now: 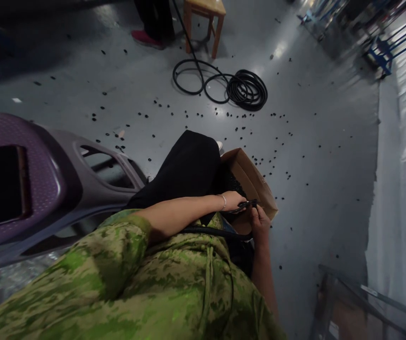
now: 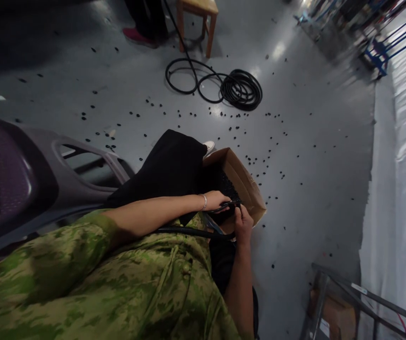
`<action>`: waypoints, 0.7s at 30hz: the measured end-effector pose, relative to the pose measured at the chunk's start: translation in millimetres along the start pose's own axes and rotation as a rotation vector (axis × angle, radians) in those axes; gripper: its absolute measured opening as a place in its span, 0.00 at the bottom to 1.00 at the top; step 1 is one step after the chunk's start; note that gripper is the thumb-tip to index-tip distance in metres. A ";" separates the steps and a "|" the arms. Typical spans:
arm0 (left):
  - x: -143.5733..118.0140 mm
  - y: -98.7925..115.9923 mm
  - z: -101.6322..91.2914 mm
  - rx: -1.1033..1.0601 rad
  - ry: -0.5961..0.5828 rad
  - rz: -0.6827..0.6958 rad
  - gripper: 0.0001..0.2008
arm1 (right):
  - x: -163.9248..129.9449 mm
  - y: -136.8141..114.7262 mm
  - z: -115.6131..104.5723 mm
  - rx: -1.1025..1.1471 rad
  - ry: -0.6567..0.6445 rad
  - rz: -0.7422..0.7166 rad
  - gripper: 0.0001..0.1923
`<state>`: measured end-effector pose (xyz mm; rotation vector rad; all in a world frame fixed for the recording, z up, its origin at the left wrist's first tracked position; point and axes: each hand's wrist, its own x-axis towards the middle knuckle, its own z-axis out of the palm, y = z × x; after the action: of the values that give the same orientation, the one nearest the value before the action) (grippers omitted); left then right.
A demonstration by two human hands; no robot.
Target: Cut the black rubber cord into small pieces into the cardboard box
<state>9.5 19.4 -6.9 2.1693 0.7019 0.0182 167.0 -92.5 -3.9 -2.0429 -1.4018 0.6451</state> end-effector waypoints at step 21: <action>2.1 -1.7 -5.4 0.001 -0.183 -0.081 0.24 | 4.1 27.1 8.9 -0.062 0.049 -0.135 0.20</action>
<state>9.1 25.1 -5.0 2.1095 0.6826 -0.2206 180.4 -94.8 -29.4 -1.9769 -1.5331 0.4963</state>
